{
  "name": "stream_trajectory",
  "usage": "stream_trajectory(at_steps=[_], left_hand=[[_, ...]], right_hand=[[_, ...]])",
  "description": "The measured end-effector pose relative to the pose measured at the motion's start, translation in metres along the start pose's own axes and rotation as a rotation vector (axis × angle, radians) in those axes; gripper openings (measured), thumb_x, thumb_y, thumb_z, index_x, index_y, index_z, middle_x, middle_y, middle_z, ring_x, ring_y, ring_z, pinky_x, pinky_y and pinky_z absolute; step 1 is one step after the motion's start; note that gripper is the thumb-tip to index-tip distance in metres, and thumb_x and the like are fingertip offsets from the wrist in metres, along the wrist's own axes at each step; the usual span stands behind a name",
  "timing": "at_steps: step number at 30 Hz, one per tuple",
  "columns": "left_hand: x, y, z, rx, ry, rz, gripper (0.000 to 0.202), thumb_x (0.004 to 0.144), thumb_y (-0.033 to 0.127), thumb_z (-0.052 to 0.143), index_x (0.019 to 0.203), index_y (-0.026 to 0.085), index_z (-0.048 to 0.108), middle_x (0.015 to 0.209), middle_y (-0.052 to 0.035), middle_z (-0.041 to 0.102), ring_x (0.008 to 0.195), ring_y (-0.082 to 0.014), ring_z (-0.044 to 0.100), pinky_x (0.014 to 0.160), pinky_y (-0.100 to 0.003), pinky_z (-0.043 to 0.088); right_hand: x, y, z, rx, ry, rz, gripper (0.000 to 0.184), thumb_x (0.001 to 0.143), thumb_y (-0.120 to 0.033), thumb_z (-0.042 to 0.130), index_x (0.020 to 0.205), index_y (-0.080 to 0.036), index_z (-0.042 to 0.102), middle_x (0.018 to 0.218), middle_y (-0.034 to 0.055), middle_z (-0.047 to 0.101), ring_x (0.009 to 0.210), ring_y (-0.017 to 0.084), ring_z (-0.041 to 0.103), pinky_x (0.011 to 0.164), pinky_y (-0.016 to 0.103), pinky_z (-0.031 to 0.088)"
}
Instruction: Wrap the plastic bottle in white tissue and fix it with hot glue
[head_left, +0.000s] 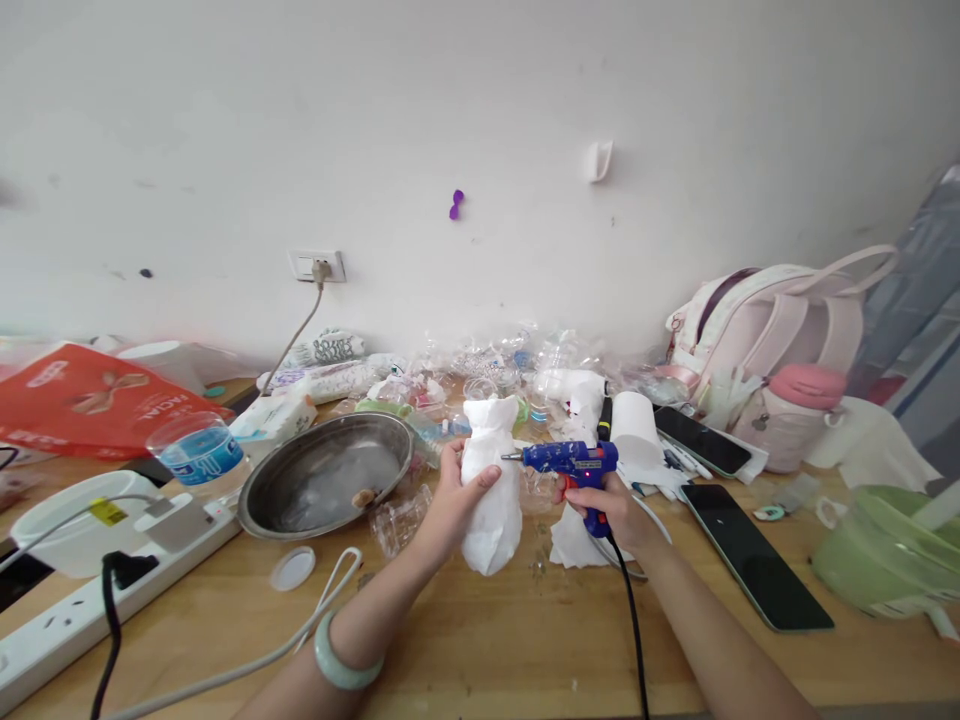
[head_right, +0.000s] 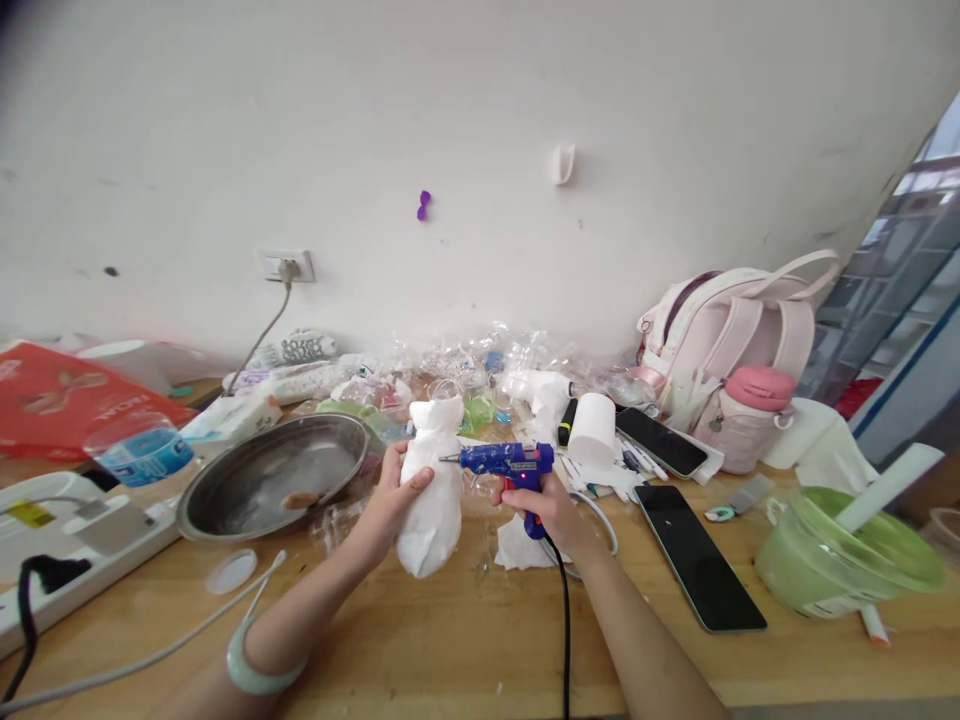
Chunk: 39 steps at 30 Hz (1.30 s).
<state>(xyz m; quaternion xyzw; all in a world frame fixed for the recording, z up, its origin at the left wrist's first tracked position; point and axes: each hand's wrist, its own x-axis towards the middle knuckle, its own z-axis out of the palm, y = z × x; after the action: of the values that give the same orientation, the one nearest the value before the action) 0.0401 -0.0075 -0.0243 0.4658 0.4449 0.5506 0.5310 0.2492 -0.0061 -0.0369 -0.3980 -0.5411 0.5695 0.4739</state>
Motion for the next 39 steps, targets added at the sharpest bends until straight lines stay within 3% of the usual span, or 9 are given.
stream_trajectory(at_steps=[39], left_hand=[[-0.001, -0.005, 0.003, 0.075, -0.036, -0.018, 0.052, 0.064, 0.044, 0.069, 0.100, 0.023, 0.038, 0.106, -0.0063, 0.055, 0.099, -0.0238, 0.055, 0.084, -0.035, 0.042]], right_hand=[[0.004, 0.010, 0.001, -0.070, 0.033, -0.019, 0.012, 0.067, -0.026, 0.064, 0.073, -0.016, 0.063, 0.066, 0.0021, 0.064, 0.047, 0.008, 0.040, 0.047, 0.025, 0.030]])
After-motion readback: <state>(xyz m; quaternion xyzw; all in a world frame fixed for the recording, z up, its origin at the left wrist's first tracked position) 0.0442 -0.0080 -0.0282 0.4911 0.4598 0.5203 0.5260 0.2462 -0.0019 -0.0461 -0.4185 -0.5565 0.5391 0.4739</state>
